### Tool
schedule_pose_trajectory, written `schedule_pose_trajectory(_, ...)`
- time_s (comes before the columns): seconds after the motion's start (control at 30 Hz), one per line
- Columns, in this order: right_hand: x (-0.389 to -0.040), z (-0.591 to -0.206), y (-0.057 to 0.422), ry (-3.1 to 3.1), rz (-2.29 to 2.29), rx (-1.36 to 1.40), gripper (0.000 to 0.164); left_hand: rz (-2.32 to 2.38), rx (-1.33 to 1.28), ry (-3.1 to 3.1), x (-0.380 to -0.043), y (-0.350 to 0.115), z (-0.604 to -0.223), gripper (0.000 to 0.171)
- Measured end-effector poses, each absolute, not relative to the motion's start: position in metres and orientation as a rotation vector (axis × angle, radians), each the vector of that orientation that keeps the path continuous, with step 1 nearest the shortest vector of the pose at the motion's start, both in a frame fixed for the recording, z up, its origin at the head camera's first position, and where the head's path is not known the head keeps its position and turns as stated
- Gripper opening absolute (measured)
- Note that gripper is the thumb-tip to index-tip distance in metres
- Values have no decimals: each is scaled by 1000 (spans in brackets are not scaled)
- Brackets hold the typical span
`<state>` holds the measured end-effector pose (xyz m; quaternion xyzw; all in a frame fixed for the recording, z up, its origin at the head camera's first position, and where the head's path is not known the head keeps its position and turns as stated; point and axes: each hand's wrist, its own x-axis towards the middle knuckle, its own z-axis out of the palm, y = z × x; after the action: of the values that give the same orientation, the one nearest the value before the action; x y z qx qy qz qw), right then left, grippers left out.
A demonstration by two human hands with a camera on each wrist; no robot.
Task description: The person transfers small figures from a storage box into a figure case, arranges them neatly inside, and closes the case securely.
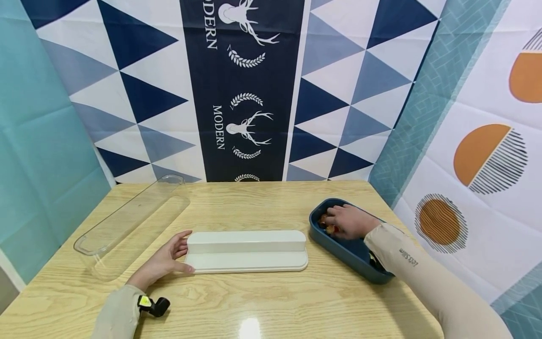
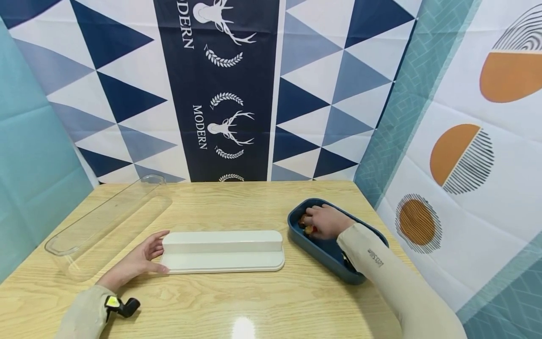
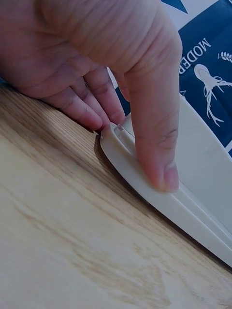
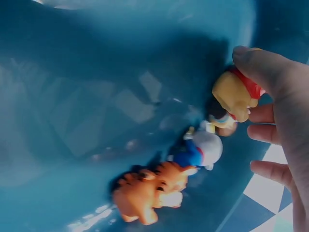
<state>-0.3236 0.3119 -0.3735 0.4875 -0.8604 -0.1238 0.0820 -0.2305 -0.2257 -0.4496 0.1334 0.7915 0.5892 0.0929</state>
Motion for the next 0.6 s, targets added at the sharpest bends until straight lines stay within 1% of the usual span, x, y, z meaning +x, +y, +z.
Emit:
schedule_pose_trajectory(0.17,-325,-361,310,-2553,-297,1425,26,1735,435,2368,-230,-225,-450,108)
schedule_pose_trajectory(0.6,-322,-323,307,-2549,-214,1256,23,1749,405,2353,-231,-226,-452,109)
